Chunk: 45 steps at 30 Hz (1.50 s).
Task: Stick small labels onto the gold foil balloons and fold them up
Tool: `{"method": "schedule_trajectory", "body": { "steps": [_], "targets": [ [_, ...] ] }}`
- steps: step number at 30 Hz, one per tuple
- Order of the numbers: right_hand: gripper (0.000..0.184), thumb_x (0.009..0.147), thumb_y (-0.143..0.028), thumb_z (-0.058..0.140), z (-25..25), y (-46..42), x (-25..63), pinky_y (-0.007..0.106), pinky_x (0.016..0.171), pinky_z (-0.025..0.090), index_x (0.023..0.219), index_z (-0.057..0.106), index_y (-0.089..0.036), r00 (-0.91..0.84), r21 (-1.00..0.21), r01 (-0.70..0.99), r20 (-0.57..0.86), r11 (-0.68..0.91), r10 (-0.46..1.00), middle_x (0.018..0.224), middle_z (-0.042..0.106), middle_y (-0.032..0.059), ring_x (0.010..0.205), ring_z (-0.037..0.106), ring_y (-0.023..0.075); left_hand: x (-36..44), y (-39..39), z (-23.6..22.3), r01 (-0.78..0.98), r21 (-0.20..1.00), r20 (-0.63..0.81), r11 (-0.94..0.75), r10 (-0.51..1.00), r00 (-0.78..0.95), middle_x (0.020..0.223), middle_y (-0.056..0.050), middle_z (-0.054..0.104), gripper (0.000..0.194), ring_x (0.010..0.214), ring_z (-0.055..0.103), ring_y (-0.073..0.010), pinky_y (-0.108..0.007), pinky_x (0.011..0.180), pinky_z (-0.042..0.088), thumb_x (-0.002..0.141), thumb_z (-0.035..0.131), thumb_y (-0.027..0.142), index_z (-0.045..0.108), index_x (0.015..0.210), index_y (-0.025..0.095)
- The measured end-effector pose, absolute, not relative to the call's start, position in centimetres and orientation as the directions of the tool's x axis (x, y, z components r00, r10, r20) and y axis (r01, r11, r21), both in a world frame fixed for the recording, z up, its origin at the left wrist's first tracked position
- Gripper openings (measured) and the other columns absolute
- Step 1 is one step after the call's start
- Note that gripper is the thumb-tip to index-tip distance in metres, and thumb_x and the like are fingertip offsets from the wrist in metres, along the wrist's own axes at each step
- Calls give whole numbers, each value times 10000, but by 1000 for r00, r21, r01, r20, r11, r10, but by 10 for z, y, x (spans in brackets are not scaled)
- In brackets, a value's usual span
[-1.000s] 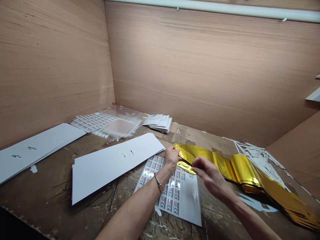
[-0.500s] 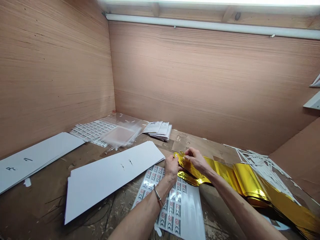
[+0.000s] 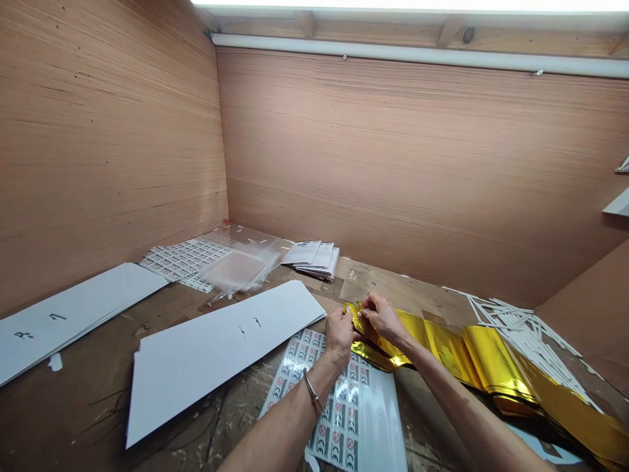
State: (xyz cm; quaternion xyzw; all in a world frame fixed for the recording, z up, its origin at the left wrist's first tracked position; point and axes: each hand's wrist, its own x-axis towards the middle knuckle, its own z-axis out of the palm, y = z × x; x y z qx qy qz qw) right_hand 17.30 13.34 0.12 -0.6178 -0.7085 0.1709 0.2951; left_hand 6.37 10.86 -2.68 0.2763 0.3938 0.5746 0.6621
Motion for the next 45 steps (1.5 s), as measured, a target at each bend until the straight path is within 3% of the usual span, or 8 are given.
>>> {"method": "schedule_trajectory", "body": {
  "steps": [7, 13, 19, 26, 31, 37, 40, 45],
  "targets": [
    [159, 751, -181, 387, 10, 106, 160, 250, 644, 328, 683, 530, -171, -124, -432, 866, 305, 253, 944, 731, 514, 41, 721, 458, 151, 66, 112, -32, -554, 815, -211, 169, 977, -12, 500, 45, 451, 170, 399, 435, -59, -197, 394, 405, 615, 557, 258, 435, 595, 142],
    [140, 779, -254, 466, 9, 69, 160, 297, 697, 313, 816, 562, -160, -422, 91, 902, 387, 422, 820, 839, 536, 85, 788, 432, 191, 65, 112, -32, -569, 810, -194, 140, 980, -34, 446, 70, 372, 233, 369, 358, -27, -129, 345, 272, 599, 579, 280, 397, 540, 148],
    [165, 762, -121, 438, -3, 68, 158, 315, 682, 291, 837, 583, -144, -472, 238, 881, 388, 409, 791, 788, 557, 100, 772, 426, 205, 62, 107, -22, -624, 768, -165, 141, 986, 20, 412, 100, 303, 271, 324, 276, -3, -117, 320, 215, 591, 579, 297, 349, 551, 160],
    [164, 742, -101, 415, -8, 81, 164, 284, 660, 302, 640, 533, -151, -350, 69, 926, 525, 371, 776, 677, 543, 70, 688, 440, 171, 61, 103, -16, -627, 759, -178, 178, 982, 63, 513, 28, 489, 325, 394, 486, -81, -204, 380, 414, 623, 580, 421, 417, 654, 141],
    [129, 730, -189, 432, -3, 86, 166, 253, 609, 342, 635, 516, -165, -86, -334, 903, 473, 269, 877, 653, 555, 38, 643, 493, 151, 60, 101, -15, -614, 772, -150, 164, 986, 74, 605, -35, 559, 445, 448, 554, -135, -280, 422, 476, 635, 548, 545, 471, 717, 115],
    [201, 636, -368, 568, -3, 91, 172, 231, 492, 349, 626, 558, -167, 94, -794, 597, 215, 118, 972, 555, 574, -9, 518, 501, 131, 61, 102, -19, -613, 775, -151, 155, 987, 58, 657, -54, 584, 452, 484, 559, -132, -258, 425, 467, 601, 588, 537, 495, 704, 106],
    [254, 613, -404, 584, -3, 93, 177, 223, 466, 343, 582, 531, -158, 135, -877, 472, 178, 95, 975, 509, 536, -20, 476, 462, 112, 62, 105, -23, -587, 798, -146, 134, 989, 28, 653, -42, 585, 391, 509, 549, -121, -225, 428, 441, 577, 639, 461, 512, 685, 107],
    [276, 611, -407, 588, 1, 92, 179, 213, 456, 315, 531, 487, -162, 178, -873, 475, 217, 110, 960, 466, 467, -44, 457, 402, 89, 62, 108, -28, -544, 831, -151, 112, 988, -27, 575, -11, 568, 313, 527, 537, -118, -207, 462, 415, 541, 679, 378, 543, 633, 111]
  ]
}}
